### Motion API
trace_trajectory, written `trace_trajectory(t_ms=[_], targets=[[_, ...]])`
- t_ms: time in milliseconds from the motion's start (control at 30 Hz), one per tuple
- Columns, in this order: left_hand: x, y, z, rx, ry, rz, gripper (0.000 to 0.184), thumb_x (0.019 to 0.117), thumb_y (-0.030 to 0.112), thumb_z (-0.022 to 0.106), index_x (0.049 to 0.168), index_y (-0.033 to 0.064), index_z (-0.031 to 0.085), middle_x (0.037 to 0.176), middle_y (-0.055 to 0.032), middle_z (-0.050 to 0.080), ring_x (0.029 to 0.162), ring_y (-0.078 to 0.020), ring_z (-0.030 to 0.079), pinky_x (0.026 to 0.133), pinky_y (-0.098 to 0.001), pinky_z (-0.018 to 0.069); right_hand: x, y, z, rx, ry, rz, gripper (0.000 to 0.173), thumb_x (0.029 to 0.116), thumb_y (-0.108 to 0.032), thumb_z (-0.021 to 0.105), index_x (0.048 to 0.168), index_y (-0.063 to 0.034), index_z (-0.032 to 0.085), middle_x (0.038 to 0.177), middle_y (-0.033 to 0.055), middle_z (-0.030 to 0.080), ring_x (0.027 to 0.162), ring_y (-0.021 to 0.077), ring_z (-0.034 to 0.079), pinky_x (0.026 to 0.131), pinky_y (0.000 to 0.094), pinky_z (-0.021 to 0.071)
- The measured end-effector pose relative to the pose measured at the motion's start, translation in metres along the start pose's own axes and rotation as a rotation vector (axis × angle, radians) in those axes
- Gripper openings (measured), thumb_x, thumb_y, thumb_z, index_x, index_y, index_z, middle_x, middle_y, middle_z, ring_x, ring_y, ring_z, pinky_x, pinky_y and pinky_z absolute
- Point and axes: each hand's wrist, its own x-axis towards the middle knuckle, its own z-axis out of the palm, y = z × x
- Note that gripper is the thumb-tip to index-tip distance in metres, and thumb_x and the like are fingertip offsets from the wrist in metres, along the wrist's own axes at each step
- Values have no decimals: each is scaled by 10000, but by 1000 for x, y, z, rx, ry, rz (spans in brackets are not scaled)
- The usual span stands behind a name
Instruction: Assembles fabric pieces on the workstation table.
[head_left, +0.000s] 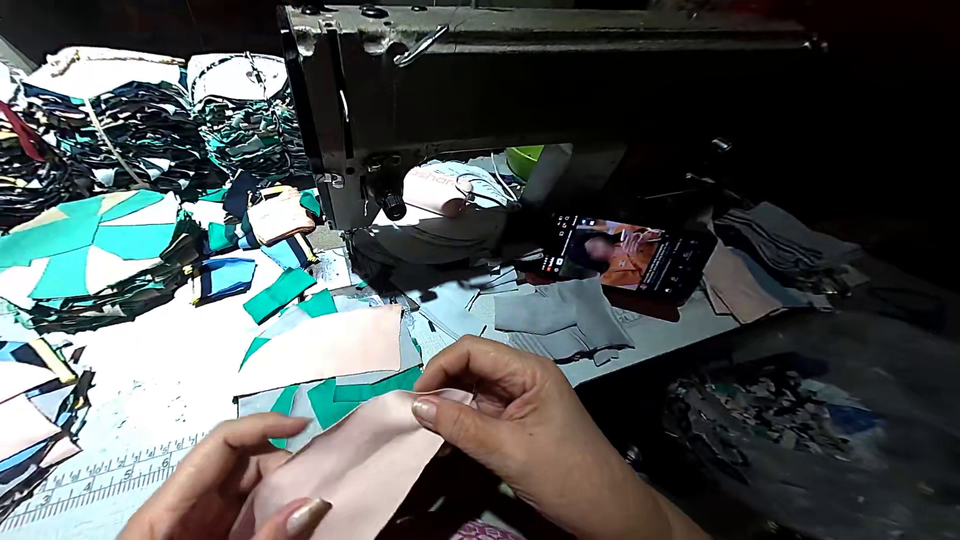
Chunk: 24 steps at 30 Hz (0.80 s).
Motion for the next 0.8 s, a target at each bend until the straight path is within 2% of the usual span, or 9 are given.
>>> trace_trajectory(t_ms=[133, 233, 333, 467, 500, 567, 667, 800], targets=[[0, 3, -7, 106, 161, 26, 491, 920, 69, 736, 1338, 148, 490, 1030, 129, 717, 858, -51, 711, 747, -241, 619, -5, 7, -1, -41, -17, 25, 73, 932, -29, 688, 995, -14, 721, 863, 27, 717, 746, 44, 679, 668, 174, 584], [-1, 0, -11, 150, 195, 49, 482, 931, 49, 714, 1341, 121, 471, 1020, 112, 718, 799, -57, 711, 673, -239, 617, -9, 10, -3, -118, -22, 15, 63, 954, -60, 667, 968, -27, 718, 838, 5, 705, 734, 20, 666, 659, 152, 571], [-7, 0, -17, 224, 205, 0, 522, 925, 42, 719, 1376, 86, 458, 1002, 100, 715, 832, -56, 707, 723, -247, 617, -14, 17, -10, -216, -87, 9, 88, 979, -126, 655, 957, -64, 714, 842, -20, 696, 735, 12, 655, 650, 150, 562], [-13, -10, -19, 262, 261, 19, 448, 945, 158, 719, 1357, 163, 544, 952, 46, 722, 784, -81, 703, 699, -235, 610, -17, 30, -14, -336, -142, -37, 126, 988, -206, 645, 936, -123, 724, 870, -48, 664, 750, 16, 631, 635, 151, 549], [-12, -13, -20, 260, 279, 36, 413, 958, 183, 706, 1345, 180, 561, 934, 28, 722, 740, -93, 700, 663, -233, 610, -16, 31, -14, -336, -140, -43, 125, 989, -210, 642, 936, -132, 724, 863, -51, 662, 744, 19, 630, 631, 153, 548], [-7, -13, -20, 287, 326, 59, 356, 980, 222, 680, 1323, 197, 587, 895, 7, 712, 663, -107, 683, 591, -233, 603, -11, 29, -12, -331, -113, -45, 109, 983, -210, 639, 932, -157, 719, 842, -59, 665, 714, 31, 628, 609, 166, 543], [9, -8, -18, 372, 423, 81, 341, 975, 166, 649, 1311, 175, 594, 847, 14, 695, 593, -95, 646, 513, -224, 567, 1, 25, -5, -366, -27, -47, 73, 957, -200, 653, 926, -183, 718, 794, -75, 671, 656, 28, 629, 564, 172, 544], [33, -22, -23, 685, 476, 122, 384, 961, 153, 676, 1328, 118, 567, 758, 31, 650, 554, -58, 586, 493, -212, 506, 20, 38, 2, -610, 59, -112, 114, 960, -238, 624, 871, -191, 677, 784, -100, 607, 646, -12, 573, 537, 155, 491]])
